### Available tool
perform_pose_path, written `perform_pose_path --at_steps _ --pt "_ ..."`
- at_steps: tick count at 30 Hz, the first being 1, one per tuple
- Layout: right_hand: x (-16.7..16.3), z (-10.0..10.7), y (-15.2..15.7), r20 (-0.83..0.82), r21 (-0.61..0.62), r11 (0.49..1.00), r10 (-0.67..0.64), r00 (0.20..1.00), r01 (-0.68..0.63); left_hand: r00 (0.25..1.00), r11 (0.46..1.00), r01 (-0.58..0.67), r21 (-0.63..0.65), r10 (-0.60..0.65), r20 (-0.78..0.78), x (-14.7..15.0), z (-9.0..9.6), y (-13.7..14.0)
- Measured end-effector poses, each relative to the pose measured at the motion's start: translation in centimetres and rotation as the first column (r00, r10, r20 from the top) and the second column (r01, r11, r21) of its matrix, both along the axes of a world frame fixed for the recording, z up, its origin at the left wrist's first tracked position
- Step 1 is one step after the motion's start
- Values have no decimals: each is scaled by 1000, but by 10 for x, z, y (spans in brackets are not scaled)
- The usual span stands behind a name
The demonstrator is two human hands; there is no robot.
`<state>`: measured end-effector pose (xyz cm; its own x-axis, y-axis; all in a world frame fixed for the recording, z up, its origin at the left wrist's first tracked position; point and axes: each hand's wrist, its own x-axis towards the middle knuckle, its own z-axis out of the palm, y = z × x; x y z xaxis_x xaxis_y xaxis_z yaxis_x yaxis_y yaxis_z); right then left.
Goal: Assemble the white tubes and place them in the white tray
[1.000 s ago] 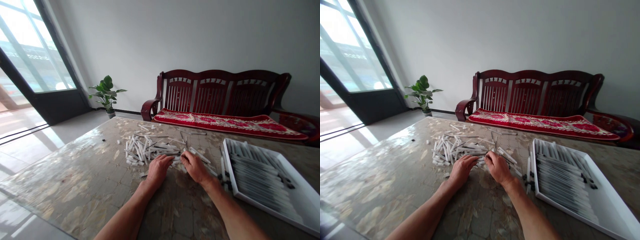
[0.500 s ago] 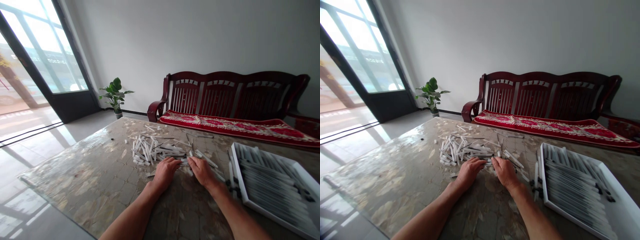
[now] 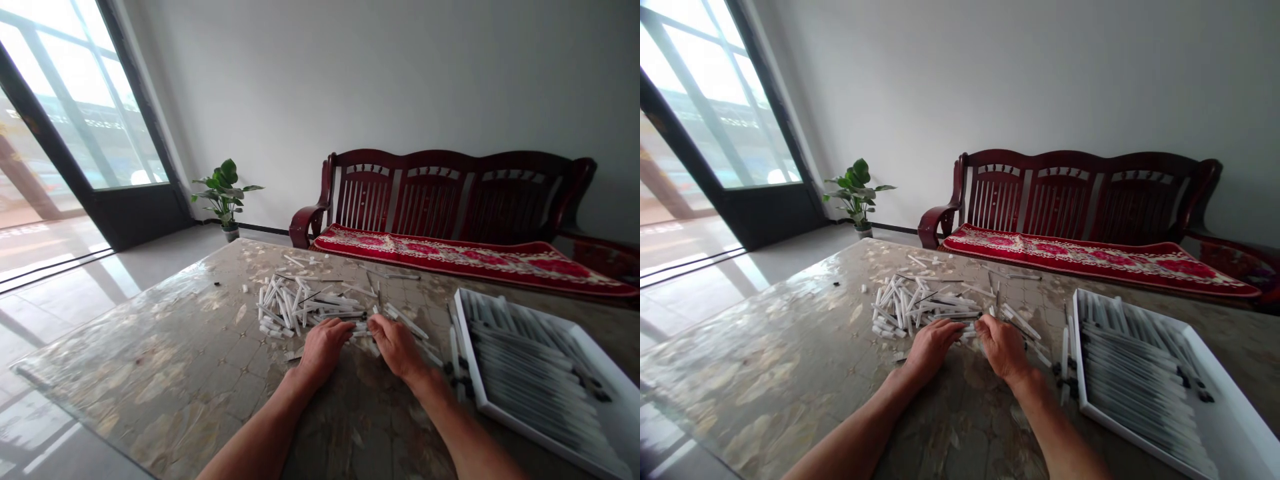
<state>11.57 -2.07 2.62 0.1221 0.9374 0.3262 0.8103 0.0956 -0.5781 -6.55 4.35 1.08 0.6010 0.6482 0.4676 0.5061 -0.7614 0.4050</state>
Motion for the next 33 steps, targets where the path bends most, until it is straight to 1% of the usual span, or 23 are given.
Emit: perform_pose_path --at_steps 2,5,7,9,11,12,14,15,16,17,18,19,21,22,24,26,28,31,33 --pt "-1 2 -2 20 37 999 34 999 -34 1000 1000 3 -8 -3 7 0 1 0" --pt "-3 1 -1 3 7 1000 -1 1000 1 1000 1000 13 8 -13 -7 0 2 0" --pt "-4 -2 1 -89 -29 999 -29 996 26 999 999 23 39 -22 -25 0 4 -1" --pt "-6 -4 4 -216 -41 999 -30 976 22 998 997 36 74 -33 -45 0 5 -1" --pt "-8 -4 5 -358 -66 998 -37 933 14 998 993 43 106 -38 -50 -1 7 -2" --pt "-10 -3 5 -436 -100 995 -50 898 7 998 992 44 117 -39 -40 -1 7 -2" --pt "-14 -1 5 -584 -169 985 -75 808 -30 999 993 30 117 -33 24 -2 7 -1" --pt "-16 0 4 -636 -183 981 -73 768 -58 996 995 4 100 -13 90 -2 7 0" --pt "-18 0 3 -662 -178 981 -60 747 -79 984 997 -35 64 23 178 -3 7 1" --pt "-21 1 2 -652 -155 984 -35 758 -88 956 997 -82 9 77 284 -4 7 3" --pt "-23 1 1 -602 -125 989 -8 798 -85 907 989 -129 -67 145 396 -6 7 5" --pt "-26 0 -1 -515 -96 993 14 857 -74 838 975 -160 -157 218 500 -7 8 7" --pt "-34 -1 -5 -272 -49 997 50 961 -65 682 932 -151 -330 339 647 -11 10 11" --pt "-38 -1 -8 -149 -35 996 73 986 -79 611 911 -120 -394 380 694 -13 12 13" --pt "-49 -2 -11 35 -40 991 131 991 -130 498 883 -49 -467 427 755 -16 15 17" --pt "-59 -2 -12 161 -64 984 177 971 -168 409 856 23 -517 464 786 -16 17 19" --pt "-67 -2 -11 269 -82 978 209 940 -193 325 812 118 -571 512 795 -15 17 21" --pt "-74 -5 -7 392 -96 972 236 889 -216 222 734 295 -611 569 791 -13 15 23" --pt "-73 -9 -5 416 -83 975 221 882 -205 179 696 385 -606 587 789 -12 15 23"
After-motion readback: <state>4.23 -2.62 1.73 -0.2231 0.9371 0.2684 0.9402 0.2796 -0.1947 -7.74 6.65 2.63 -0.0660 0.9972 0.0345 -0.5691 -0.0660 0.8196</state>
